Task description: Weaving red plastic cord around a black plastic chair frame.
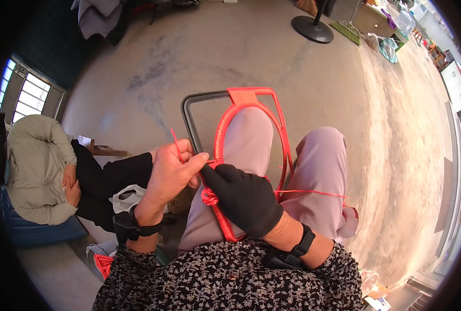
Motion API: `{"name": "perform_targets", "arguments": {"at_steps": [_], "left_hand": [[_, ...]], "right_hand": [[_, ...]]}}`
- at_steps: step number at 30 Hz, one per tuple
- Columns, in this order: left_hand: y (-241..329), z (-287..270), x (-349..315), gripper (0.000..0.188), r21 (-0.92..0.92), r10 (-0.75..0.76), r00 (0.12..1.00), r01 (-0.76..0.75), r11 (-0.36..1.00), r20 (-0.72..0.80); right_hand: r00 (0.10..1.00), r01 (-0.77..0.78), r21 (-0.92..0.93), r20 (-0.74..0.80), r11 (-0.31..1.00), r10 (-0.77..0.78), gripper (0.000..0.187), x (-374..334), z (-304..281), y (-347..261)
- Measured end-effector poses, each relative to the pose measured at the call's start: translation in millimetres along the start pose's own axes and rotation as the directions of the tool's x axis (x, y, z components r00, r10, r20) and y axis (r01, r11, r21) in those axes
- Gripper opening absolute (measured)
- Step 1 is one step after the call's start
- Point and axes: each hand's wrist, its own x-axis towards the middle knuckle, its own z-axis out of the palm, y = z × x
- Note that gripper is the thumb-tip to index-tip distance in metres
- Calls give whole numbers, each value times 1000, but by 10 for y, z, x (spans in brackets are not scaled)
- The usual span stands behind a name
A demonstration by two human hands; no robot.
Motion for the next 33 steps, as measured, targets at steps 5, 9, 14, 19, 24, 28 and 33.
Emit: {"name": "perform_targets", "arguments": {"at_steps": [5,9,14,19,24,28,33], "left_hand": [[75,-44,-16,31,367,155,988,-139,920,-13],[190,-36,-74,26,273,99,995,-104,957,30],[140,-86,-107,26,350,178,979,-201,915,96],[-138,-113,-130,23,85,140,982,-151,985,124],[-298,-162,-170,15,-265,84,974,-25,964,211],[-418,-159,-190,15,-405,73,968,31,914,239],[-497,-210,-162,15,-553,57,935,156,819,349]], "right_hand": [[999,13,-95,42,995,-9,42,-28,18,-32],[996,30,-134,87,991,-19,42,-3,-9,-75],[995,10,-128,95,992,2,42,-11,-35,-88],[994,-24,-71,107,997,32,42,0,-79,-136],[987,-55,-80,145,995,66,42,13,-102,-160],[984,-138,115,126,984,123,41,-17,-164,-142],[981,-194,446,94,874,169,43,-108,-111,23]]}}
